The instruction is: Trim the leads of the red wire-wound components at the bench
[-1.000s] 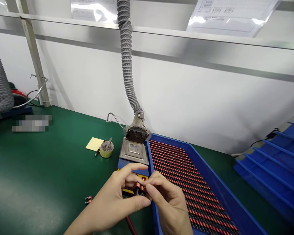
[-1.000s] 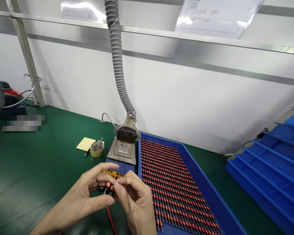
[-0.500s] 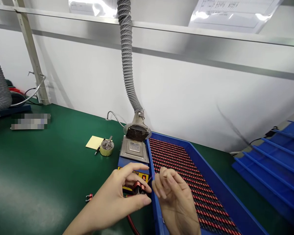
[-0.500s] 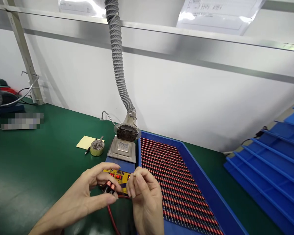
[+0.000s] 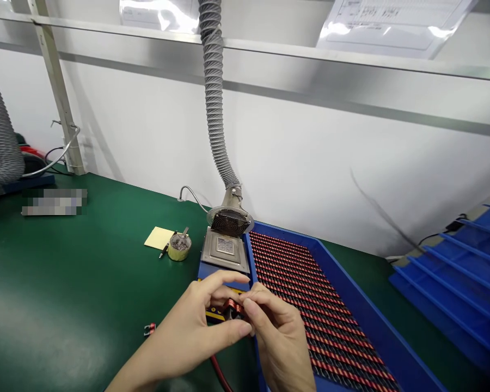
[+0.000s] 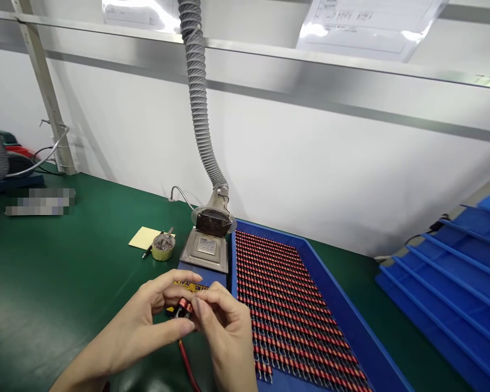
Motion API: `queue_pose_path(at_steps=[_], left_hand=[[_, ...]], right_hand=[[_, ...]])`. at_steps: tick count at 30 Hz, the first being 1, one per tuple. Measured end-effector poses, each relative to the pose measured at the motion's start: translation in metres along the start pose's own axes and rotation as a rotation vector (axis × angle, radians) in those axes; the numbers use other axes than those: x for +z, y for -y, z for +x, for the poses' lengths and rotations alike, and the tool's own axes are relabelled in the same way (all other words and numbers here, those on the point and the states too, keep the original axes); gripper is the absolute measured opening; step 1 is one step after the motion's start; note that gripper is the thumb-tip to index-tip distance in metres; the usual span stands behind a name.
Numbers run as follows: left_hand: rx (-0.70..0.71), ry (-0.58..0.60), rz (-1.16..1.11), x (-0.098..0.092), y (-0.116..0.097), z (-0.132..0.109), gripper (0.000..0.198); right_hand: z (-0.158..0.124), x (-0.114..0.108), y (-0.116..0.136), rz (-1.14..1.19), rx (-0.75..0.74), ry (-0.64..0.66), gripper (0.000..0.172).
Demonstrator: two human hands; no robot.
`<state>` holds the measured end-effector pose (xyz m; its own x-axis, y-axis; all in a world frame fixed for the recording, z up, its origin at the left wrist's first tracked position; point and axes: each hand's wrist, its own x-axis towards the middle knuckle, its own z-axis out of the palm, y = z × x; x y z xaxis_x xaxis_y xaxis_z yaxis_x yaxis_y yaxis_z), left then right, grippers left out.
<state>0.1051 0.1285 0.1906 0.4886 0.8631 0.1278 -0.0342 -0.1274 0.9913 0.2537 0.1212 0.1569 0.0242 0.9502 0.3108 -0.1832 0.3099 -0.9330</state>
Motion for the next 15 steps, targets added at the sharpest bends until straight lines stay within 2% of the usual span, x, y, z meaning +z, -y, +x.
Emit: queue_pose_path(at_steps=[15], left_hand=[[-0.023,0.015,-0.075,0.0023,0.0017,0.0002,0.038]], right_hand=[[-0.0010,0.0026,0.0017,0.070,0.045,-0.011,0.019]])
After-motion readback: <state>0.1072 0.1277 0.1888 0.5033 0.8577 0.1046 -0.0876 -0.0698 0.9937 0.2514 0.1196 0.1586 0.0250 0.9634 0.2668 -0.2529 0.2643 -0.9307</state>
